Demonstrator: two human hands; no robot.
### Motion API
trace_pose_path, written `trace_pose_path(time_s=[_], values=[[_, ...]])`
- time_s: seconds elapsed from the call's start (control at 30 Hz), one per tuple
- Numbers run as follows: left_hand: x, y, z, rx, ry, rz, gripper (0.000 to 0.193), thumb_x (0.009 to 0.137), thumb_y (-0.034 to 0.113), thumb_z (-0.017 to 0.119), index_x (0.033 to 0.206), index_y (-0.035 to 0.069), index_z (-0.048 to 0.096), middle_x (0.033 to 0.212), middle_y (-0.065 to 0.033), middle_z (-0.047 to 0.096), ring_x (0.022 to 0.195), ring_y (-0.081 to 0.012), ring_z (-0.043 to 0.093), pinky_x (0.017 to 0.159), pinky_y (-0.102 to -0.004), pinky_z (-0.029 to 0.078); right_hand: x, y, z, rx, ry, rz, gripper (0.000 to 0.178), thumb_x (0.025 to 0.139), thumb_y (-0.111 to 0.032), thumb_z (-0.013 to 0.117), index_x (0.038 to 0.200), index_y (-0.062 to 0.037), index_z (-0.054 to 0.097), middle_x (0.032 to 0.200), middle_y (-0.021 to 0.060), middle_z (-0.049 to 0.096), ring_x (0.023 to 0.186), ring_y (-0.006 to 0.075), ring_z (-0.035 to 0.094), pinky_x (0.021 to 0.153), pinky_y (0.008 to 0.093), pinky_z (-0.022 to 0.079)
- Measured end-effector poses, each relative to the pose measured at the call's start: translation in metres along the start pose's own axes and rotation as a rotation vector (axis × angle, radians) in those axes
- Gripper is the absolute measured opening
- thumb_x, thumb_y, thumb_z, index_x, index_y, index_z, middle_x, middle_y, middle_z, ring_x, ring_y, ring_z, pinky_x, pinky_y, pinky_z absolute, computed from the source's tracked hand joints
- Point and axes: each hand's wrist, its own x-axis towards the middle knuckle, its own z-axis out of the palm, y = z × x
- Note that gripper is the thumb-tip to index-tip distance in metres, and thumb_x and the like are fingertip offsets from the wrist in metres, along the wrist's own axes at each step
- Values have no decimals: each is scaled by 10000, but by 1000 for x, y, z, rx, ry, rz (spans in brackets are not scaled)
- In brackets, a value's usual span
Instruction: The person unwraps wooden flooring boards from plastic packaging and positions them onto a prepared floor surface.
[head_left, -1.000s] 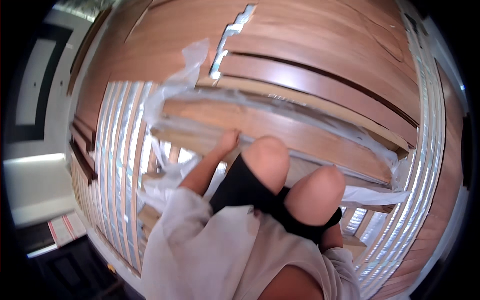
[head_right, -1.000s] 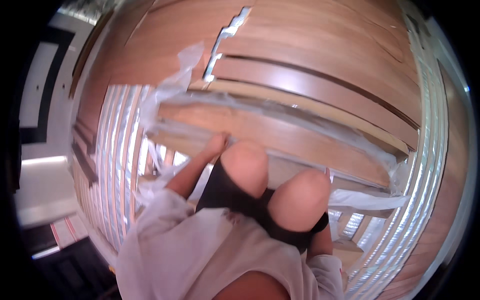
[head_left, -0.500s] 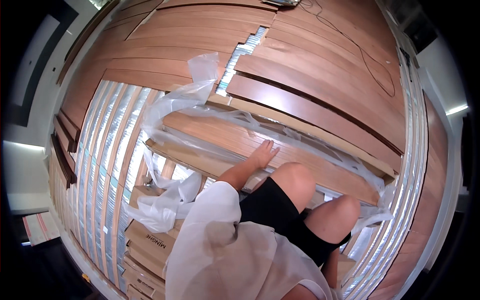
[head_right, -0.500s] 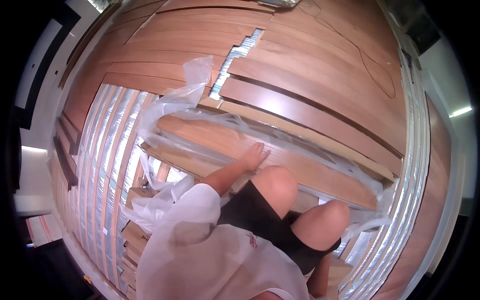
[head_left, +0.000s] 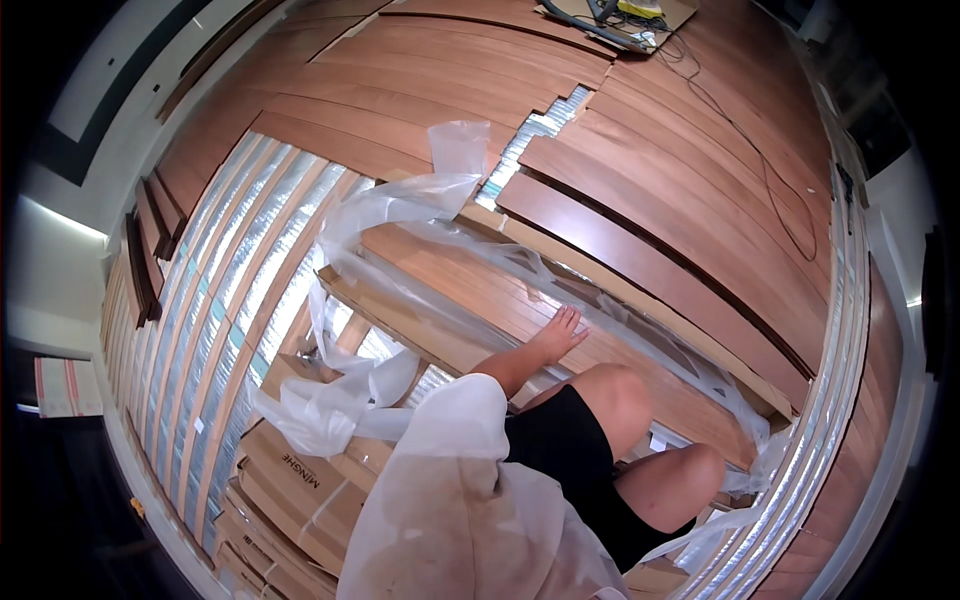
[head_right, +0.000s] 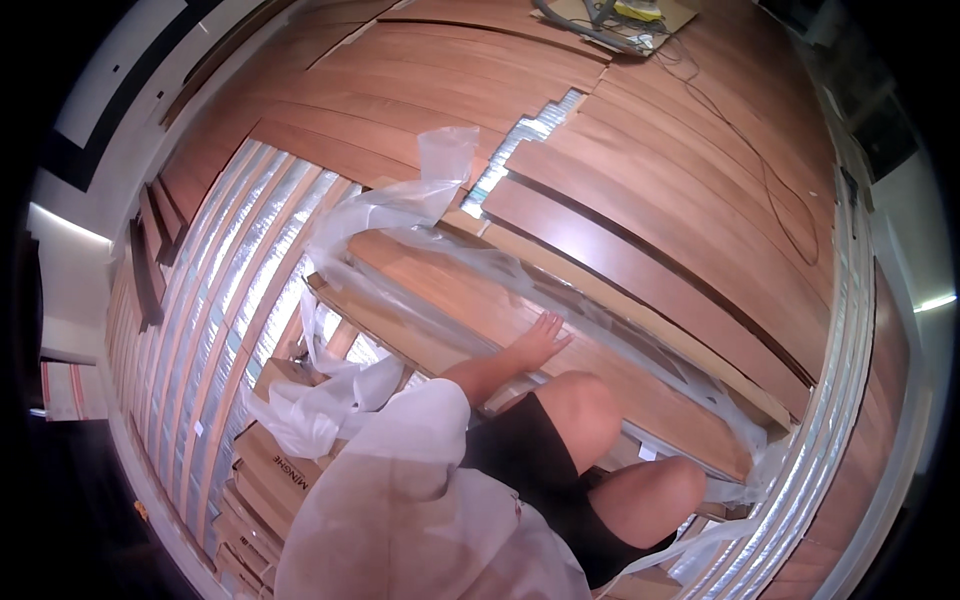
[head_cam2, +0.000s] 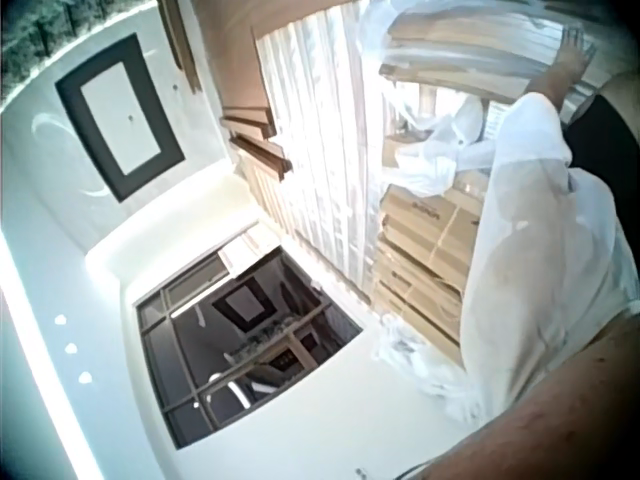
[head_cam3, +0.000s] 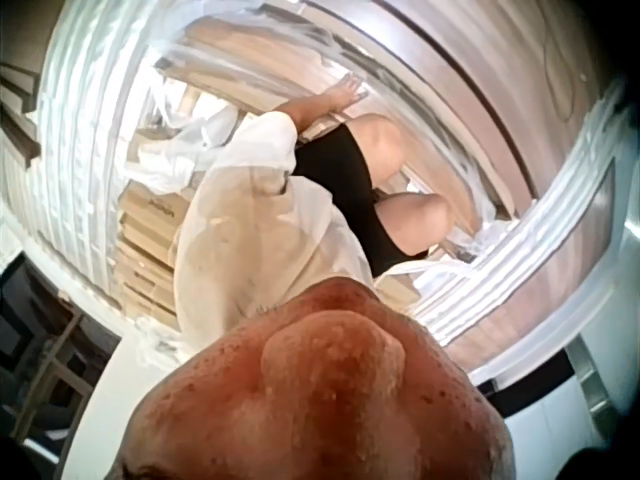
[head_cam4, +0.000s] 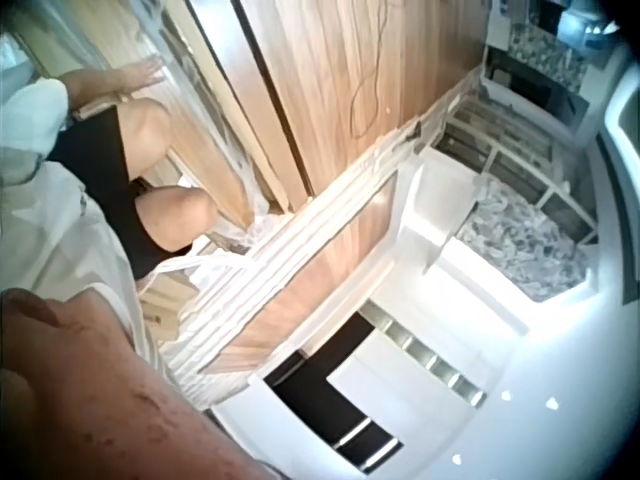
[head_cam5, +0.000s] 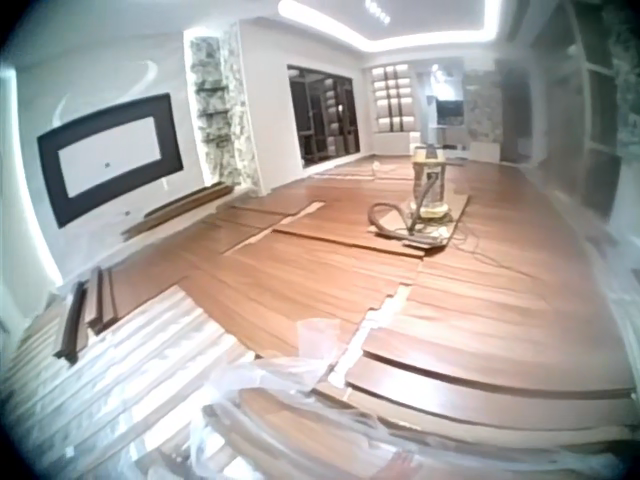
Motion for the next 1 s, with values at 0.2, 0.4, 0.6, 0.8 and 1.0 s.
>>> trace_pose_path(time_s=[0.2,0.4,0.6,0.8,1.0], values=[[8,6,-20,52,-102,38,860,790,335,725,1546,152,360,1495,-341,325,1407,-491,304,1170,-593,213,-6,12,-6,10,-11,16,464,905,-259,637,1266,27,590,1246,252,604,1182,396,574,1016,436,439],[12,-19,-31,-144,-340,56,1039,616,315,848,1539,205,383,1479,-342,361,1389,-478,339,1141,-575,275,-32,17,-3,43,-49,19,444,914,-258,631,1252,29,599,1211,253,626,1152,394,597,996,428,455],[80,-22,-67,-304,-517,265,864,529,233,903,1332,161,593,1271,-201,637,1179,-374,604,971,-495,499,-80,39,-13,124,48,130,426,924,-257,624,1237,31,608,1177,253,647,1121,392,620,976,420,472],[89,-29,-59,-352,-424,256,310,751,79,610,1041,-21,656,983,-277,688,948,-438,665,851,-507,544,-147,60,-12,304,188,222,408,934,-256,618,1222,33,617,1142,254,669,1091,390,643,957,412,488],[59,-36,-70,-259,-325,176,342,897,88,499,1229,27,546,1010,-265,685,907,-440,672,799,-548,533,-141,72,-3,304,393,396,325,956,-204,591,1181,25,646,1122,238,686,1076,384,662,934,419,508]])
